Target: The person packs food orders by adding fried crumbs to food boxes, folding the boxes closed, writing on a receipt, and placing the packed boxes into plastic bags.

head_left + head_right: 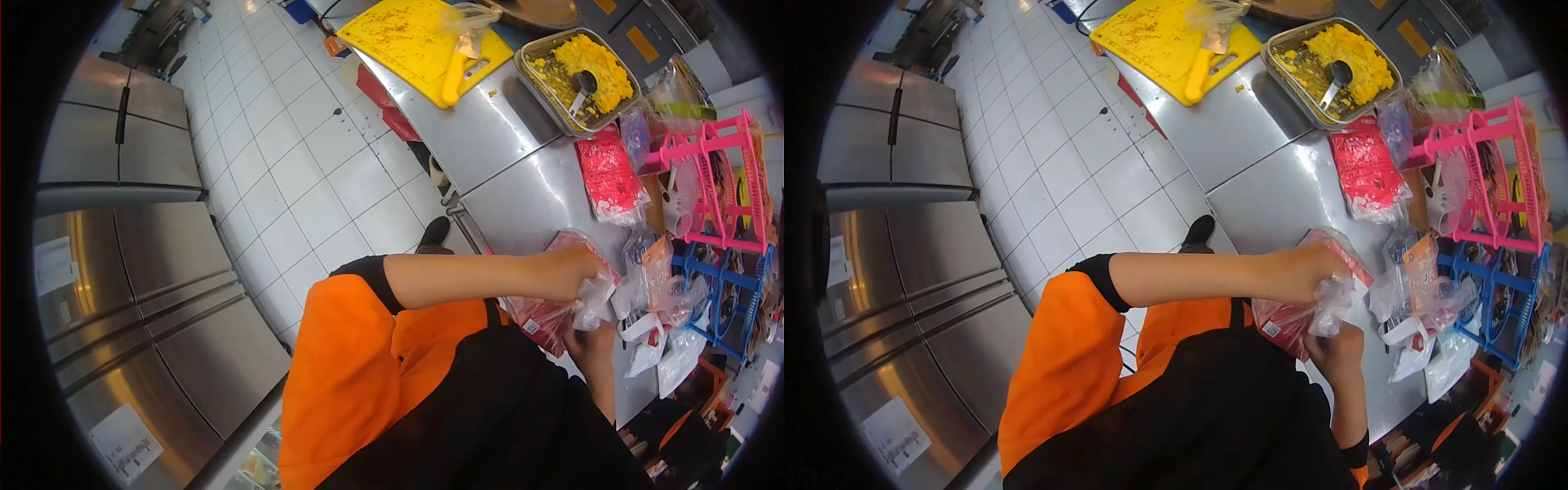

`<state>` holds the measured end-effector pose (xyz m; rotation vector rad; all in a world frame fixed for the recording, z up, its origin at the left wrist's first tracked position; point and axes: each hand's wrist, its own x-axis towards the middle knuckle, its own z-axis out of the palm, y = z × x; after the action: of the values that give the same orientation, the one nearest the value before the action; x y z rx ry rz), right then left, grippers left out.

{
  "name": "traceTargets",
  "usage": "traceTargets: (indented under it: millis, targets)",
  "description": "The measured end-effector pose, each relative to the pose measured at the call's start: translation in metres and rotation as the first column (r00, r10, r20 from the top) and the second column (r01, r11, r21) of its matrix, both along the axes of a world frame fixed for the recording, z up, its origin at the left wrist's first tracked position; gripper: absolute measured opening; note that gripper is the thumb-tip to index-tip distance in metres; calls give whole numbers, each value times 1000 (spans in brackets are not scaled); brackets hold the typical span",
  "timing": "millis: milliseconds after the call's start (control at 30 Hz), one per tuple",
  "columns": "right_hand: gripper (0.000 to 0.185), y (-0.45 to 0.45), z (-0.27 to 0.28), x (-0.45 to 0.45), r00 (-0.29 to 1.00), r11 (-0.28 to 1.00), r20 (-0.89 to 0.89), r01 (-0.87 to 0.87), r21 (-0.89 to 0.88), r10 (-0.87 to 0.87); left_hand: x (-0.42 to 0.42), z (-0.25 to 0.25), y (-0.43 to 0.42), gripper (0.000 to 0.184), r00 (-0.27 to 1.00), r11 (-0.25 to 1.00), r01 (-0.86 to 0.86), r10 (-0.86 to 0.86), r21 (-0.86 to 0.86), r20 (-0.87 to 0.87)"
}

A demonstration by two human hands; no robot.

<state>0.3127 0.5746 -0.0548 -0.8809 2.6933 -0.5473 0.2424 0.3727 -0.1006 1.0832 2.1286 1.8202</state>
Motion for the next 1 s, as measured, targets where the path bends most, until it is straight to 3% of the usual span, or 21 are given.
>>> traceTargets:
  millis: [100,133,167,233,300,333,367,433,467,500,533,600,633,667,733,767,800,867,900,1000]
  targets:
    - [10,1,-11,8,996,991,89,20,-129,-8,0,-5,4,39,981,964,-192,192,184,15]
    - [13,-10,-13,12,998,962,62,-11,-272,29,-2,0,0,40,975,963,-220,213,158,60]
    - [13,4,-25,26,963,968,249,-40,-248,104,-4,5,-6,41,970,963,-233,220,135,102]
    - [10,-11,-18,45,992,945,42,-97,-313,116,-13,16,-11,27,919,945,-296,242,139,311]
    - [8,8,-27,42,989,956,-64,111,-272,-133,-18,36,-17,27,872,935,-355,341,-28,352]
    - [9,27,-32,39,960,944,-132,209,-256,-248,-14,47,-16,29,870,927,-374,352,-3,344]
    - [7,49,-38,40,848,823,-135,441,-357,-513,-10,46,-12,27,865,900,-435,424,-20,268]
    - [6,95,-59,40,455,400,-54,714,-574,-889,-5,62,-18,26,868,885,-465,459,-11,189]
    - [10,125,-76,33,399,240,16,583,-776,-917,0,72,-20,26,844,857,-515,510,-17,165]
    - [17,141,-70,34,261,-7,256,687,-726,-931,6,82,-19,28,812,822,-569,567,-27,139]
    - [28,154,-65,35,114,-245,483,748,-617,-868,14,93,-9,29,809,805,-584,567,103,153]
    - [37,184,-72,36,185,-135,648,901,-412,-738,31,110,11,32,804,730,-591,565,343,183]
    - [41,193,-77,35,203,-50,728,949,-310,-654,38,114,26,31,870,785,-477,485,396,86]
    - [45,196,-87,35,188,-101,747,941,-323,-638,45,116,43,30,917,829,-353,399,433,-15]
    - [53,192,-99,29,162,-202,781,916,-346,-603,60,107,79,31,990,961,-64,28,270,137]
    - [58,192,-102,26,133,-318,823,879,-355,-552,68,91,97,28,916,980,85,-147,178,372]
    - [60,194,-107,25,133,-332,855,883,-332,-502,75,70,116,26,758,962,248,-268,118,594]
    - [63,202,-119,22,130,-357,908,890,-284,-399,91,32,149,26,612,943,289,-314,164,726]
    - [54,208,-125,25,178,-296,867,892,-342,-465,97,16,161,28,526,933,310,-330,184,784]
    - [49,221,-141,34,321,-89,700,872,-481,-638,103,-16,191,32,46,975,113,-197,191,979]
